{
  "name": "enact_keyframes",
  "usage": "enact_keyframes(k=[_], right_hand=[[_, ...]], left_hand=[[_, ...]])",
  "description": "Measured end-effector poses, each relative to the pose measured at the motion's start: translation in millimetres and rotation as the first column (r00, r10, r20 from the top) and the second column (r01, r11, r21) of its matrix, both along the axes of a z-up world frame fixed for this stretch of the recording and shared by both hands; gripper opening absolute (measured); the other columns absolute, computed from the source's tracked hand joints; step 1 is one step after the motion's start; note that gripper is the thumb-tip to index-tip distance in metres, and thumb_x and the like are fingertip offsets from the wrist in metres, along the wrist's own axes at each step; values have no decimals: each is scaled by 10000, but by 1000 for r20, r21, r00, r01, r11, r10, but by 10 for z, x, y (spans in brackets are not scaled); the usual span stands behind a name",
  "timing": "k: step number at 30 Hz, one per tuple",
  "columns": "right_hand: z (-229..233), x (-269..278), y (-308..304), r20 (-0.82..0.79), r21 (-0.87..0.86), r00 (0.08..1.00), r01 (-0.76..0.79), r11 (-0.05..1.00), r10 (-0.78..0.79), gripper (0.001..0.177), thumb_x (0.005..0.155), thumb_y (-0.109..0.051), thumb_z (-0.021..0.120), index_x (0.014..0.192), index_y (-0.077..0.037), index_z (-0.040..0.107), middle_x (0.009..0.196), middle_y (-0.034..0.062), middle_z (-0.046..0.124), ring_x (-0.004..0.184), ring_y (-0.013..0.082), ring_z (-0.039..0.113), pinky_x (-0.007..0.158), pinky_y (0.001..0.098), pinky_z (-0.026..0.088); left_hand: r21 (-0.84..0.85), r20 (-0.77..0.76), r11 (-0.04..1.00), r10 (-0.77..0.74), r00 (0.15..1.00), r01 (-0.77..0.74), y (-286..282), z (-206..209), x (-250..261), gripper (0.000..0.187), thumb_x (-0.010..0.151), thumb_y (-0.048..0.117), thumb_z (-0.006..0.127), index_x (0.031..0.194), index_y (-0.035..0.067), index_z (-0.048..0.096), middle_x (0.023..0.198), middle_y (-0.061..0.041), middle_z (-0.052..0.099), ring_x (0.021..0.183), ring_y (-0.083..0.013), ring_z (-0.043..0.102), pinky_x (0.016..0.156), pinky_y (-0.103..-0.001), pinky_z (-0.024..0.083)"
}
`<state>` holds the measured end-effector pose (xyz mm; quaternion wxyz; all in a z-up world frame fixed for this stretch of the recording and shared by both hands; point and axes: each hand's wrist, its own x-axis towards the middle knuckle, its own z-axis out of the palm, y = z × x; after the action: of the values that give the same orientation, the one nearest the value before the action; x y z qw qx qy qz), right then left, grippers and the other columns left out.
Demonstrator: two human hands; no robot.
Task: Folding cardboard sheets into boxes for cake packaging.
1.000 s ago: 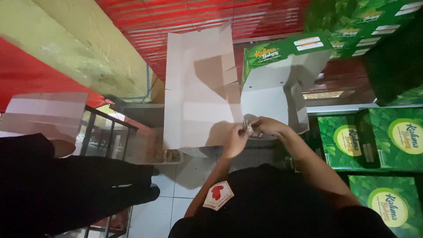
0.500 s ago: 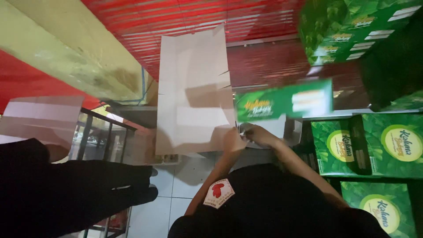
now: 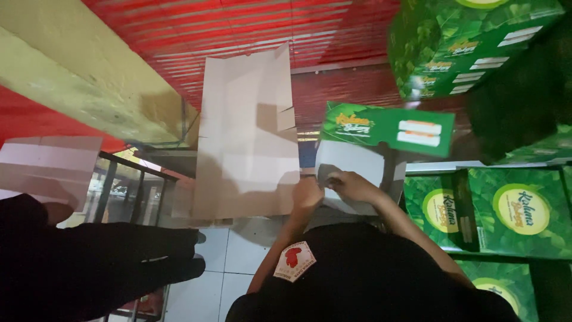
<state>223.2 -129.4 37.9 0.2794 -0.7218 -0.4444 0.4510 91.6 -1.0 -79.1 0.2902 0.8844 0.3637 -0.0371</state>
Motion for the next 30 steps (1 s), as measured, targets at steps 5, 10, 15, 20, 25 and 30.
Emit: enact_keyframes(k=[5,10,15,20,25,30], right_hand=[[402,431,-690,-53,260,998,-11,966,25,384,979,-279,643,1311,-103,723,1177,187,770,1115,349,703,952,510,536],[606,1035,-1450,-90,195,983,174,965,-159,249,915,-173,701,1039,26,785,895,149,738,830,256,603,777,421,466],[442,1230,-1472,29,87,888,454,887,-458,230,935,-179,730,844,32,724,671,81,592,578,153,451,512,298,362],[-63,1342,-1207,287,112,749,593,798,-597,873,813,-449,840,1506,-118,426,1309,320,625,1219,547,575,1024,688,427],[-54,1222,-816,364,135,725,580,803,-585,415,879,-388,738,925,14,647,909,276,697,978,500,671,835,605,478],[-636,1549,-839,479,132,710,523,842,-516,535,970,-413,624,629,-4,679,638,230,672,732,459,709,655,511,517]], left_hand=[[-54,48,997,-58,997,61,73,-66,-29,404,844,240,579,1070,-76,690,1060,-297,692,900,-479,664,767,-514,538],[-217,-96,972,-117,989,94,138,227,-137,477,935,406,529,1086,-22,676,1052,-241,695,968,-401,650,842,-495,536],[-323,-327,921,-323,888,216,258,820,-173,536,1073,545,485,835,77,594,658,25,507,491,-90,514,465,-215,495],[-312,-26,942,-137,990,123,391,1445,-138,822,965,520,600,1501,-57,362,1452,-372,473,1317,-511,537,1057,-579,491],[-162,293,986,82,952,-35,402,1238,442,860,969,462,620,1538,-89,283,1481,-410,404,1243,-610,525,1031,-651,473],[37,154,973,222,963,-230,746,91,671,654,1058,551,386,1241,-40,598,1050,-287,704,970,-463,728,805,-519,606]])
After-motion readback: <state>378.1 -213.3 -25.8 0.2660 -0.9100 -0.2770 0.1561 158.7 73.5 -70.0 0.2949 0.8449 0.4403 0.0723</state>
